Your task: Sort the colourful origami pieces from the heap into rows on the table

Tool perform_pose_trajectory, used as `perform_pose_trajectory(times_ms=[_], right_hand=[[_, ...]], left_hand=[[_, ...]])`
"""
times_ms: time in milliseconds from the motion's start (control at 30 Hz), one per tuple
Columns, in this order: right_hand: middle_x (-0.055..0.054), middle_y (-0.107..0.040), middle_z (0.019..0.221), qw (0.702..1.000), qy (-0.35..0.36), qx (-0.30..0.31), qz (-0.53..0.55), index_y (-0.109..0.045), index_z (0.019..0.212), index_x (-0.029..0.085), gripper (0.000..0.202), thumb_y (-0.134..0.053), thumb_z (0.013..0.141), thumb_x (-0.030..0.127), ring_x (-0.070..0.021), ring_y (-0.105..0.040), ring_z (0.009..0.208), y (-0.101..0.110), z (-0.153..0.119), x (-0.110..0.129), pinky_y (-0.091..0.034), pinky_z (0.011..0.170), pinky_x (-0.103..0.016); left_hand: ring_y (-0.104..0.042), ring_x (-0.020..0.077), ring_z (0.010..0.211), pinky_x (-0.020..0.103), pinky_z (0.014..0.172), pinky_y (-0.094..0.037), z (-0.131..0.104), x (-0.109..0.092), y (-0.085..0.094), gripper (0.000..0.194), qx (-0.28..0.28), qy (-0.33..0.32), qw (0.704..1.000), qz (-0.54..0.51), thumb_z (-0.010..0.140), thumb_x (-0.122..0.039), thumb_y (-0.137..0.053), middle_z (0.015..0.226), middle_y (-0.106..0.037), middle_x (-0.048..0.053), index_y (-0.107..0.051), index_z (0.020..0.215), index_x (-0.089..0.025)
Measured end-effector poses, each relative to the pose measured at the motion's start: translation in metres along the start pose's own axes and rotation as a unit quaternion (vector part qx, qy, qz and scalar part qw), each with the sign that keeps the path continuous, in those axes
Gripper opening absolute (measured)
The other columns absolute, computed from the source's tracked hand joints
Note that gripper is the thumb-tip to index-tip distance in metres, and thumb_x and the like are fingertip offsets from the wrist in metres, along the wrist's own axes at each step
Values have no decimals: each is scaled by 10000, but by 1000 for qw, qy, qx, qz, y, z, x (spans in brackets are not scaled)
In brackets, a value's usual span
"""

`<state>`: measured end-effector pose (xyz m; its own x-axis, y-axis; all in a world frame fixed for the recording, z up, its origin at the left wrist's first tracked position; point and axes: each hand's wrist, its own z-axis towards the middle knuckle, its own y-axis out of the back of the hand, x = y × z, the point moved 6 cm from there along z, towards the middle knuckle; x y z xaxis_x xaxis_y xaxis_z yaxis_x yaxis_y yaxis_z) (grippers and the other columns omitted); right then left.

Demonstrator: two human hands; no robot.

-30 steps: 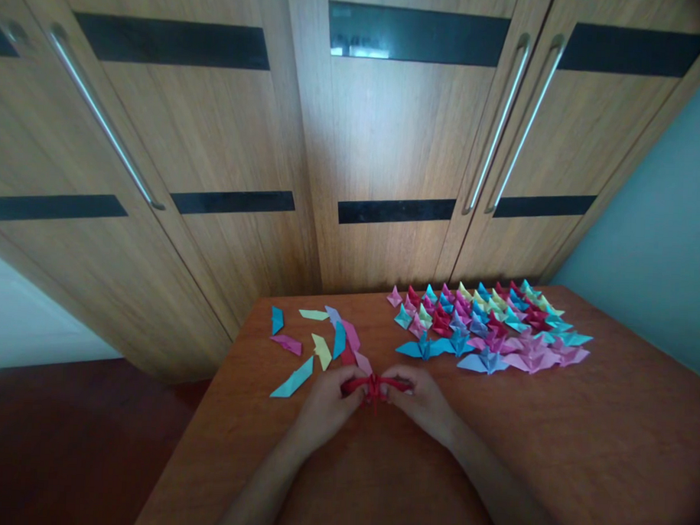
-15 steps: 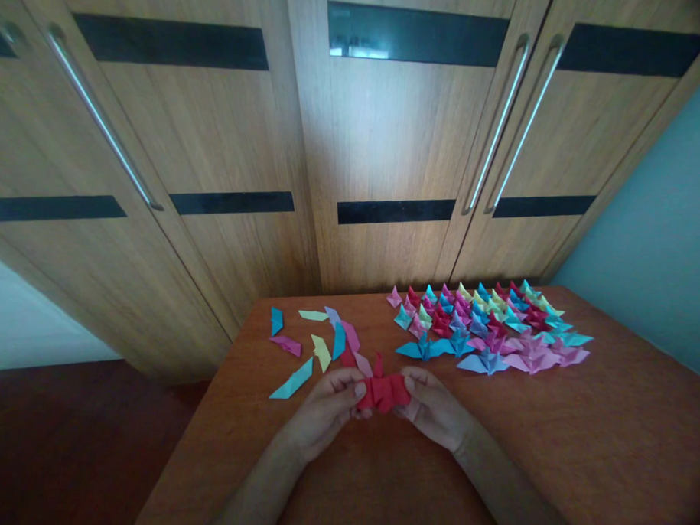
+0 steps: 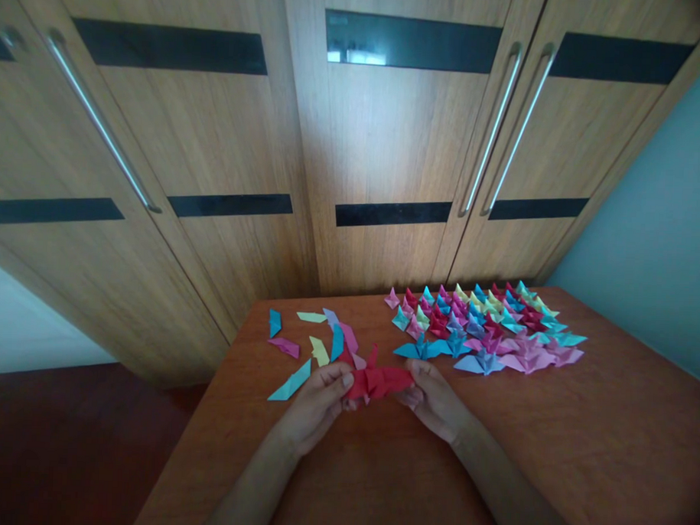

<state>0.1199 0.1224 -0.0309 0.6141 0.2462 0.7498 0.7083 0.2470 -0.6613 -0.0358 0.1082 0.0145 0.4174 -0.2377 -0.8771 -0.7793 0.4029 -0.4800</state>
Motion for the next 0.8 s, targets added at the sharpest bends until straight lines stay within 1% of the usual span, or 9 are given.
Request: perform_pose_trajectory(times_ms=[133,267,367,433,500,567,633,700,800], right_hand=[[78,-325,474,998,3,-27,-53,-411,567,169,427,-669,733,465,-47,-283,460,1,1,5,-242,472,-190],[85,-291,472,991,18,-66,-111,-377,558,180,460,-667,715,501,-52,-251,454,2,0,10,-229,471,-205],[83,-275,449,984,48,-75,-155,-370,530,188,479,-617,741,540,-62,-253,450,3,1,15,-238,478,-221],[71,-298,450,972,86,-94,-198,-382,517,191,482,-569,768,557,-72,-270,453,5,0,22,-246,482,-232],[54,-346,470,944,138,-130,-269,-412,515,191,468,-538,793,545,-86,-313,474,7,-4,33,-262,497,-240],[41,-381,492,904,182,-168,-349,-446,523,191,436,-528,810,508,-99,-356,500,5,-11,42,-279,515,-245],[35,-405,508,862,212,-190,-420,-479,540,194,394,-530,816,469,-110,-383,518,-2,-20,46,-291,525,-248],[21,-463,548,824,237,-186,-480,-517,571,196,338,-546,811,432,-124,-420,550,-14,-28,45,-309,540,-250],[-4,-548,631,781,262,-149,-547,-577,646,205,225,-583,790,378,-142,-468,596,-33,-35,36,-333,564,-251]], left_hand=[[-485,108,602,205,574,-335,-1,-8,-2,246,-18,5,999,44,803,-342,-620,606,-541,4,-575,678,-135],[-445,96,567,198,543,-319,-2,-10,-1,271,-42,7,996,83,775,-369,-638,608,-528,-3,-552,653,-143],[-431,86,546,197,540,-326,0,-9,6,277,-76,2,993,93,756,-382,-650,604,-516,-14,-553,654,-143],[-440,85,549,196,547,-333,1,-8,11,279,-90,0,991,99,757,-391,-645,600,-521,-19,-557,663,-144],[-451,87,553,197,552,-338,2,-6,15,284,-102,-2,989,108,755,-408,-640,602,-533,-21,-560,677,-146],[-458,89,552,199,550,-336,3,-4,18,292,-115,-1,986,124,751,-425,-635,603,-542,-22,-562,692,-148],[-460,92,549,201,544,-330,5,-2,20,300,-124,1,981,146,751,-434,-629,599,-544,-22,-561,697,-147],[-457,94,546,204,537,-323,6,1,19,307,-124,-1,977,172,756,-441,-617,587,-541,-21,-564,694,-145],[-455,98,537,210,537,-328,7,4,13,323,-110,-8,973,204,773,-452,-592,575,-545,-17,-566,677,-144]])
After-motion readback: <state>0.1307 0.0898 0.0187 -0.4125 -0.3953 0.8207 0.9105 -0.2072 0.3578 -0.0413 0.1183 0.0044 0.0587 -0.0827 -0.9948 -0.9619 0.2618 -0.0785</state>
